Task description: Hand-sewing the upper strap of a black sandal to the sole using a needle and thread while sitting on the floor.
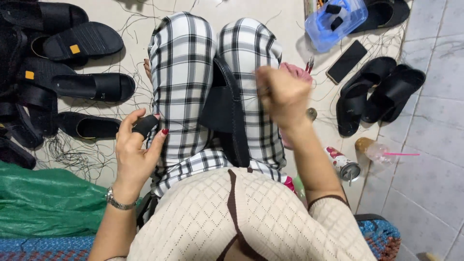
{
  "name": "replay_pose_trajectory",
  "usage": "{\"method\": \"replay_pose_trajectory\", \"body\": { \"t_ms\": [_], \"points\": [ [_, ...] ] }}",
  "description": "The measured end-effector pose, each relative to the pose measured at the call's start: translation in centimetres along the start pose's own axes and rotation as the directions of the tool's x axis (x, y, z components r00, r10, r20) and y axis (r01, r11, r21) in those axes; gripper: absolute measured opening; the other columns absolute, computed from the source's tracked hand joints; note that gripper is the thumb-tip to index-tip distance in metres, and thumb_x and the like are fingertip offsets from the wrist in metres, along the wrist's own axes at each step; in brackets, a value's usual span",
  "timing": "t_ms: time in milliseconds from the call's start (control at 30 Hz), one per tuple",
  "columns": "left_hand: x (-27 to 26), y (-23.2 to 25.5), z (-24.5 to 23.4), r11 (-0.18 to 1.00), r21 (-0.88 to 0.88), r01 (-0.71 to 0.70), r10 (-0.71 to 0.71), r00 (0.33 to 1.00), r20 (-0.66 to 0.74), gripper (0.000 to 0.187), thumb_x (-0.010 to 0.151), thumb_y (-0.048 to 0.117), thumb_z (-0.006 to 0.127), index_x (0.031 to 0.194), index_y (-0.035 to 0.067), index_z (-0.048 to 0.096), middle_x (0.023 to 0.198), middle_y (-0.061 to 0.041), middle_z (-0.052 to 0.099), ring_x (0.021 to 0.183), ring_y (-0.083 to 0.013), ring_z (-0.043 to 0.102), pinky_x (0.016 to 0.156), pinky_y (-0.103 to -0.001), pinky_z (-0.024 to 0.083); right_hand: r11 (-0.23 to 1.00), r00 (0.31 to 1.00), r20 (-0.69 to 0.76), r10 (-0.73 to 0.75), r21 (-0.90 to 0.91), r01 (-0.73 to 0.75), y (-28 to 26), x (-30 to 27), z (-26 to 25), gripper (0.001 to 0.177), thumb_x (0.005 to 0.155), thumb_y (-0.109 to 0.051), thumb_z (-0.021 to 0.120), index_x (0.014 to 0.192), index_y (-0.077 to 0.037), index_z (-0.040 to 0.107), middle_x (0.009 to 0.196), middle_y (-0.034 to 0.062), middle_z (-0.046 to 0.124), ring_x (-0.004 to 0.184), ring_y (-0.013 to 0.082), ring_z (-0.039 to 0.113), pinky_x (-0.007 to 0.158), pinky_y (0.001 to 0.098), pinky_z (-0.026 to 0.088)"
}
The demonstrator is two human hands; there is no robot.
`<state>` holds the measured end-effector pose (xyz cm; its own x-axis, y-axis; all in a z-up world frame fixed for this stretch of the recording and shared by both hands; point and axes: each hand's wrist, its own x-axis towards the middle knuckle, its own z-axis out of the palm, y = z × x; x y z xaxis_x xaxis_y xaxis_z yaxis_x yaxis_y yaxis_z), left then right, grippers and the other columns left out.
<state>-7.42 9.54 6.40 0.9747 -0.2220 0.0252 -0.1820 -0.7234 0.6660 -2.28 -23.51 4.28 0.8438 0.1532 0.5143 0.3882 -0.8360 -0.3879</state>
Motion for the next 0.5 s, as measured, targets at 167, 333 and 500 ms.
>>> {"method": "replay_pose_trajectory", "body": {
  "t_ms": [167,333,500],
  "points": [
    [-1.4,-0.8,-0.6,0.999,-0.036,0.019,-0.021,0.997,-0.069,0.025,0.087,-0.003,0.073,0.109,-0.014,0.066,0.134,-0.03,0.056,0.12,-0.0393,0.058,0.101,-0.042,0.049,0.781,0.977,-0.171,0.13,-0.589,-0.208,17.4,-7.1,-7.0,0.014,0.085,-0.002,0.07,0.095,-0.011,0.072,0.074,0.0026,0.067,0.053,0.0178,0.053,0.049,0.0322,0.043],
    [-0.8,0.7,0.7,0.991,-0.123,0.047,-0.058,0.995,-0.082,0.023,0.088,-0.008,0.069,0.11,-0.013,0.068,0.131,-0.025,0.059,0.113,-0.0342,0.06,0.098,-0.04,0.051,0.839,0.968,-0.142,0.209,-0.482,-0.252,9.3,-5.5,-10.6,0.044,0.085,0.014,0.069,0.128,0.008,0.064,0.106,0.0232,0.066,0.084,0.034,0.067,0.075,0.0434,0.055],
    [-0.8,1.5,4.9,0.946,-0.318,-0.072,0.121,0.983,0.139,0.034,0.088,0.011,0.075,0.121,0.0,0.072,0.12,-0.019,0.071,0.109,-0.0378,0.07,0.088,-0.041,0.057,0.787,0.937,0.339,0.079,0.556,-0.267,-1.3,-2.5,-2.9,0.055,0.085,0.0,0.077,0.137,-0.002,0.061,0.121,0.0211,0.072,0.098,0.0439,0.071,0.079,0.0495,0.057]
  ]
}}
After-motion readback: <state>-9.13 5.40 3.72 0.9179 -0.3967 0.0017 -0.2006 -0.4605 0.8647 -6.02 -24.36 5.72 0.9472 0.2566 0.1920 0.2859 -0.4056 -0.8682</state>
